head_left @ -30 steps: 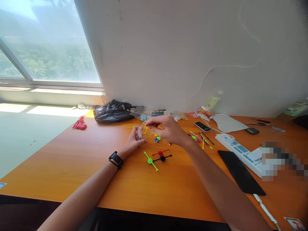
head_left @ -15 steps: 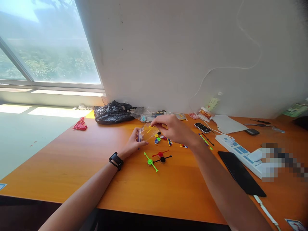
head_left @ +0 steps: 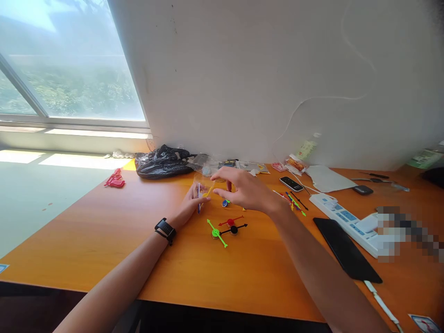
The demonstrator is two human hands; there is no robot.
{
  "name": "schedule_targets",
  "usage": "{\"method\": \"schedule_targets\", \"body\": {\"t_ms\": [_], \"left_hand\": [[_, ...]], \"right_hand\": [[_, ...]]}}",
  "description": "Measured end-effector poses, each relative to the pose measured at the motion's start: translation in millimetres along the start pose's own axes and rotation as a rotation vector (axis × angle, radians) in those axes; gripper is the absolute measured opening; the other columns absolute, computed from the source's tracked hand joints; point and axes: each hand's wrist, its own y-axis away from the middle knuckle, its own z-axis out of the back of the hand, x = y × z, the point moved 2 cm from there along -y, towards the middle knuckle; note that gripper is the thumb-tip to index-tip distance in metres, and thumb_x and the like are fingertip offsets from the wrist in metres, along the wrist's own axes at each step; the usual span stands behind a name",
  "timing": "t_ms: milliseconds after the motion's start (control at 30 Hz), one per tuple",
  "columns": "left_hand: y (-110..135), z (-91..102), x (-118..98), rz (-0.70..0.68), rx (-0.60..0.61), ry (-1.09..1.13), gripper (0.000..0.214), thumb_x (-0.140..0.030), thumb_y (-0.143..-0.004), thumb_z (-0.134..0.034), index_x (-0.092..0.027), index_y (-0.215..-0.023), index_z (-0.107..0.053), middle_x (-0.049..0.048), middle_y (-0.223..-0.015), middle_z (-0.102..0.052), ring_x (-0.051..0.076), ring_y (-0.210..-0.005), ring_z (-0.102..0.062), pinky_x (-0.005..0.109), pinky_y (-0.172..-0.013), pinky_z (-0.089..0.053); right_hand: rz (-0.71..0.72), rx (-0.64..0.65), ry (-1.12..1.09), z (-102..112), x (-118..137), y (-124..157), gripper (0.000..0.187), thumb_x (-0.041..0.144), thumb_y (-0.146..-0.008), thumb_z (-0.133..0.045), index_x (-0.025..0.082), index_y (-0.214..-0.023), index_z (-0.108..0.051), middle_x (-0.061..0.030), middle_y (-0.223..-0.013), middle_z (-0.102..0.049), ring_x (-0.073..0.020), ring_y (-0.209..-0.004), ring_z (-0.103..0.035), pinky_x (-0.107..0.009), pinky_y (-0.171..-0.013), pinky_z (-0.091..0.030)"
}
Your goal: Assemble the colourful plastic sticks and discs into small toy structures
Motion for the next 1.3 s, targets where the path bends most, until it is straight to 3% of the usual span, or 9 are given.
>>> {"method": "schedule_targets", "body": {"t_ms": [167, 333, 467, 633, 733, 900, 1067, 1200, 1300], "left_hand": [[2.5, -3.2, -5.6, 0.212, 0.099, 0.232, 0.036, -0.038, -0.081, -0.082, -0.019, -0.107, -0.065, 0.0085, -0.103, -0.072, 0.019, -0.083, -0.069, 0.029, -0.068, -0.051], [5.9, 1.4, -17.8, 0.228, 0.045, 0.238, 0.037, -0.035, -0.08, -0.082, -0.021, -0.111, -0.069, 0.0098, -0.121, -0.072, 0.021, -0.087, -0.072, 0.029, -0.064, -0.051], [6.3, 2.6, -23.7, 0.281, 0.024, 0.297, 0.034, -0.049, -0.085, -0.079, -0.019, -0.099, -0.071, 0.0104, -0.107, -0.074, 0.022, -0.082, -0.073, 0.029, -0.06, -0.05], [6.1, -5.8, -19.0, 0.239, 0.099, 0.237, 0.052, -0.07, -0.081, -0.076, -0.018, -0.085, -0.071, 0.0027, -0.075, -0.067, 0.015, -0.064, -0.064, 0.026, -0.058, -0.049], [6.1, -10.1, -11.9, 0.232, 0.183, 0.161, 0.067, -0.083, -0.08, -0.067, -0.017, -0.089, -0.072, 0.0065, -0.077, -0.069, 0.022, -0.075, -0.069, 0.031, -0.066, -0.053], [2.2, -2.7, -9.4, 0.066, 0.088, 0.07, 0.067, -0.08, -0.074, -0.076, -0.024, -0.11, -0.066, 0.0043, -0.098, -0.072, 0.022, -0.091, -0.07, 0.03, -0.074, -0.054], [-0.6, 4.0, -13.8, -0.019, 0.03, -0.044, 0.048, -0.058, -0.083, -0.081, -0.019, -0.107, -0.066, 0.0057, -0.101, -0.071, 0.018, -0.091, -0.07, 0.028, -0.079, -0.053], [-1.3, 4.0, -13.8, -0.032, -0.026, -0.049, 0.049, -0.05, -0.081, -0.086, -0.018, -0.111, -0.064, 0.0061, -0.098, -0.072, 0.019, -0.089, -0.072, 0.027, -0.074, -0.055], [-1.4, 3.3, -14.9, -0.034, -0.048, -0.013, 0.052, -0.046, -0.078, -0.09, -0.019, -0.113, -0.063, 0.0049, -0.093, -0.074, 0.018, -0.087, -0.073, 0.025, -0.071, -0.056]], "right_hand": [[0.027, -0.087, -0.029, -5.4, 2.0, -1.8, 0.031, 0.023, -0.099, -0.062, 0.024, -0.129, -0.064, -0.0069, -0.133, -0.064, -0.0157, -0.082, -0.061, -0.032, -0.08, -0.051], [-0.011, -0.087, -0.039, -2.9, -1.4, -1.4, 0.026, 0.026, -0.1, -0.061, 0.023, -0.125, -0.067, -0.0071, -0.126, -0.067, -0.0154, -0.078, -0.059, -0.031, -0.072, -0.049], [-0.068, -0.04, -0.095, -8.2, -9.2, -1.4, 0.03, 0.032, -0.1, -0.062, 0.023, -0.128, -0.067, -0.0069, -0.117, -0.071, -0.0159, -0.078, -0.062, -0.031, -0.072, -0.049], [-0.24, 0.1, -0.243, -54.4, -27.2, 1.1, 0.067, 0.053, -0.087, -0.078, 0.025, -0.144, -0.057, -0.0115, -0.121, -0.07, -0.0218, -0.086, -0.068, -0.032, -0.07, -0.052], [-0.346, 0.108, -0.299, -92.1, -34.0, 2.5, 0.085, 0.045, -0.081, -0.084, 0.026, -0.154, -0.044, -0.013, -0.121, -0.071, -0.0235, -0.084, -0.069, -0.033, -0.069, -0.053], [-0.4, -0.051, -0.354, -116.5, -45.1, -3.4, 0.074, 0.023, -0.093, -0.068, 0.025, -0.159, -0.034, -0.0118, -0.117, -0.071, -0.0223, -0.088, -0.07, -0.034, -0.075, -0.056], [-0.531, -0.069, -0.665, -115.1, -70.9, -9.3, 0.053, 0.026, -0.097, -0.061, 0.025, -0.149, -0.047, -0.01, -0.124, -0.07, -0.0176, -0.086, -0.073, -0.032, -0.076, -0.06], [-0.491, -0.121, -0.565, -114.0, -78.0, -8.9, 0.024, 0.033, -0.094, -0.066, 0.019, -0.113, -0.068, -0.01, -0.116, -0.074, -0.0182, -0.082, -0.073, -0.031, -0.072, -0.058], [-0.415, -0.16, -0.458, -110.5, -75.3, -9.2, 0.023, 0.04, -0.093, -0.068, 0.018, -0.089, -0.07, -0.0066, -0.093, -0.076, -0.0193, -0.079, -0.07, -0.032, -0.072, -0.055]]}}
